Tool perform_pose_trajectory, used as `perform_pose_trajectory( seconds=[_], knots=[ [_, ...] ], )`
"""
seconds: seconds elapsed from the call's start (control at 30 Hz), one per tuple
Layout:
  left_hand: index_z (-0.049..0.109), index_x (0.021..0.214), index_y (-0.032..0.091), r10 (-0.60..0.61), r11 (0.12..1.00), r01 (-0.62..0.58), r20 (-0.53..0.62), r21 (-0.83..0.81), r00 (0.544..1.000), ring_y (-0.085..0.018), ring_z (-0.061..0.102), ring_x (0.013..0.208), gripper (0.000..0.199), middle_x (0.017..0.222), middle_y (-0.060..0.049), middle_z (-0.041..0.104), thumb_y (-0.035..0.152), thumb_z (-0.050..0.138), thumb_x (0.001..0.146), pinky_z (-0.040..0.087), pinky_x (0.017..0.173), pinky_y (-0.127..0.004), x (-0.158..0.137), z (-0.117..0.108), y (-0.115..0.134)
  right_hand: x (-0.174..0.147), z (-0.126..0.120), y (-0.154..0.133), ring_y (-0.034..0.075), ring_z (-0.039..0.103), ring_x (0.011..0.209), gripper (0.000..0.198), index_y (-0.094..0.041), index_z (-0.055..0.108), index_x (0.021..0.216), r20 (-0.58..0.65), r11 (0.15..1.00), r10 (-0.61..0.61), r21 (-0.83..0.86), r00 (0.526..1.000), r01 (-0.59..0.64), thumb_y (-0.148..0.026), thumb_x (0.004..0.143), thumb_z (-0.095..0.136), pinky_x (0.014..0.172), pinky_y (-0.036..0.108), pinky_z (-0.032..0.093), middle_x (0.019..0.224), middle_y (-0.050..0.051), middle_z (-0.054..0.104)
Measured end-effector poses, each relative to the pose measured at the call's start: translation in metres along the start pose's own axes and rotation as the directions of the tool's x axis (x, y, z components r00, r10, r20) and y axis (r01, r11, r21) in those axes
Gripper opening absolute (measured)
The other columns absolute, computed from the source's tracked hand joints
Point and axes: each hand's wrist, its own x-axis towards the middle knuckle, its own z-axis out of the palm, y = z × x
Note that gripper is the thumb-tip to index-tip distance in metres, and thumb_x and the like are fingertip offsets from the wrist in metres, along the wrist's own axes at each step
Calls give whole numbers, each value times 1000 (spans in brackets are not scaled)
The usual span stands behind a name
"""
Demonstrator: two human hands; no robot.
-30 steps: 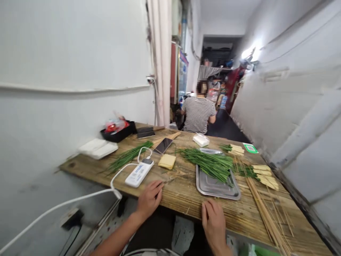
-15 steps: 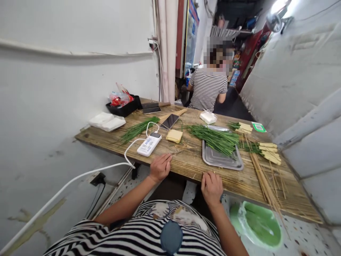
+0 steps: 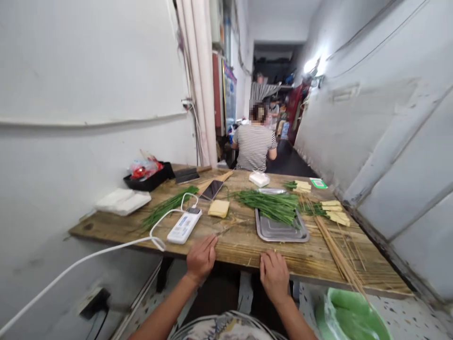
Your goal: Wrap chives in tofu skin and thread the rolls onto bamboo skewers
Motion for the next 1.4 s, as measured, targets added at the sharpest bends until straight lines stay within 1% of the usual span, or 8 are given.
perform_pose_trajectory(
  seconds=[0.3, 0.43, 0.53, 0.63, 0.73, 0.9, 1.13, 1.4],
  knots=[
    [61, 121, 20, 136, 988, -128, -104, 86, 985, -18, 65, 99, 40, 109, -4, 70, 14, 46, 85, 49, 89, -30, -8, 12, -14, -4, 10, -1, 20, 55, 88, 24, -23, 61, 90, -170, 1000, 9, 4, 985, -9, -15, 91, 38, 86, 35, 36, 90, 3, 65],
    [42, 140, 22, 264, 962, -250, -138, 109, 955, -18, 68, 92, 56, 104, -4, 71, 14, 44, 84, 54, 80, -28, -9, 21, -29, 0, 15, 1, 19, 57, 80, 26, -23, 60, 86, -251, 1000, -12, 14, 968, 16, -14, 90, 36, 79, 32, 37, 83, 2, 65],
    [30, 146, 23, 315, 947, -301, -127, 115, 941, -19, 70, 88, 64, 99, -5, 73, 12, 41, 84, 56, 74, -30, -6, 22, -33, 2, 14, 1, 18, 57, 76, 27, -24, 59, 83, -258, 1000, 2, 15, 966, 2, -15, 90, 34, 76, 31, 38, 79, 1, 64],
    [29, 146, 25, 263, 961, -252, -86, 113, 961, -21, 70, 89, 65, 102, -5, 72, 12, 42, 83, 58, 72, -33, -4, 16, -27, 2, 12, 0, 18, 57, 76, 27, -25, 59, 84, -218, 999, 29, 28, 976, -23, -15, 89, 35, 77, 31, 39, 81, 1, 64],
    [45, 137, 27, 177, 980, -172, -46, 99, 983, -22, 68, 95, 56, 107, -4, 71, 12, 43, 83, 57, 76, -34, -1, 7, -17, -1, 11, -1, 19, 58, 82, 27, -25, 61, 89, -182, 999, 49, 30, 982, -44, -15, 90, 36, 80, 33, 39, 86, 2, 65],
    [64, 113, 20, 82, 991, -82, 2, 103, 997, -21, 65, 101, 37, 109, -6, 70, 12, 43, 84, 54, 85, -35, 6, -1, -2, -3, 9, 3, 22, 55, 87, 20, -22, 61, 92, -67, 1000, 17, 22, 998, -16, -15, 89, 43, 81, 37, 38, 92, 5, 66],
    [66, 109, 17, 24, 997, -27, 34, 79, 999, -20, 64, 103, 35, 109, -8, 69, 18, 40, 85, 54, 86, -35, 8, -2, 1, 2, 9, 15, 24, 53, 81, 20, -19, 63, 95, -6, 994, -110, 11, 994, 110, -23, 91, 44, 74, 39, 39, 91, 8, 66],
    [67, 108, 17, -5, 999, 6, -31, 36, 999, -20, 64, 104, 35, 108, -8, 70, 17, 43, 82, 54, 86, -35, 5, 4, 1, -1, 20, 29, 24, 56, 78, 22, -22, 64, 98, -31, 977, -198, 77, 980, 200, -27, 90, 45, 69, 39, 40, 91, 8, 67]
  ],
)
